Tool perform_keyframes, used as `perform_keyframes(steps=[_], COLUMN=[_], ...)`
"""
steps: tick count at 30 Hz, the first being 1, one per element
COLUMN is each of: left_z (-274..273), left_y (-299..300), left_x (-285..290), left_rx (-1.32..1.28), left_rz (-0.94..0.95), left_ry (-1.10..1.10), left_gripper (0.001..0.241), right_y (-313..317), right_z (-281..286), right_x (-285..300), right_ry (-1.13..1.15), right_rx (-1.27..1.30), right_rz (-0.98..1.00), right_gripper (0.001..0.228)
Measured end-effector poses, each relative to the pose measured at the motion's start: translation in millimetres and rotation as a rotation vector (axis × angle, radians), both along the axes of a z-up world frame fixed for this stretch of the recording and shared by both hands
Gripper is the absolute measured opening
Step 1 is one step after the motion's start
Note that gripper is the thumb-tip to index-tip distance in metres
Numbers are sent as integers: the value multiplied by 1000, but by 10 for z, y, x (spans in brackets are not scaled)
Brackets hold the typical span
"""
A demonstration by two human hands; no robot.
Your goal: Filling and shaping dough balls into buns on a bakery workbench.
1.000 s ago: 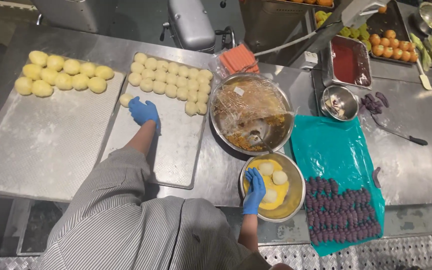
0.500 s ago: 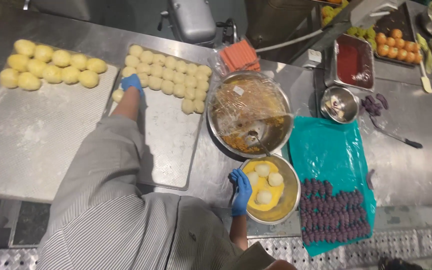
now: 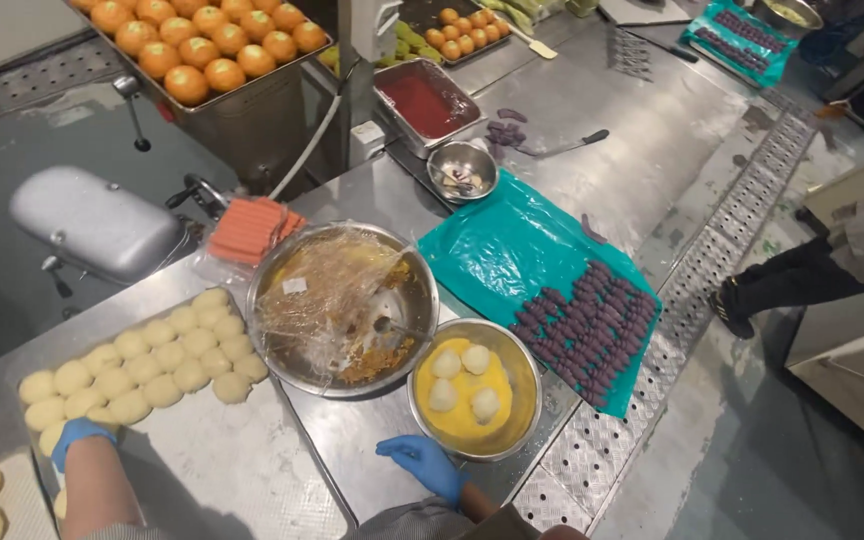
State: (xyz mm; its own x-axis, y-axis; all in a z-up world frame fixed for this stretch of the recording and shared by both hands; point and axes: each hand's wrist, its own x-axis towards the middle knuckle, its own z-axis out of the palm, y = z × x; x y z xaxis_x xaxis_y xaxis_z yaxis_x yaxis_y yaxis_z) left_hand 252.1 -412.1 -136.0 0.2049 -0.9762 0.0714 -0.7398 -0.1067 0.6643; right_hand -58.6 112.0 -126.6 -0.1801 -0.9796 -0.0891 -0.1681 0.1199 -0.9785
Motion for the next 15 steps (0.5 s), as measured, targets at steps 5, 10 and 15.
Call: perform_keyframes(steps=[5, 10, 15], left_z=[-229, -611, -713], left_y=[311, 664, 1184], left_x=[398, 806, 703], left_rx=[40, 101, -418], left_rz=[290, 551, 183], left_ry=[369, 662, 420], left_gripper=[60, 69, 25], right_y=[44, 94, 92], right_z=[-352, -585, -539], right_x=[89, 52, -50], right_ry=[-203, 60, 192], right_rx=[120, 173, 150], right_rz=[-36, -72, -125], right_gripper=[30, 34, 45])
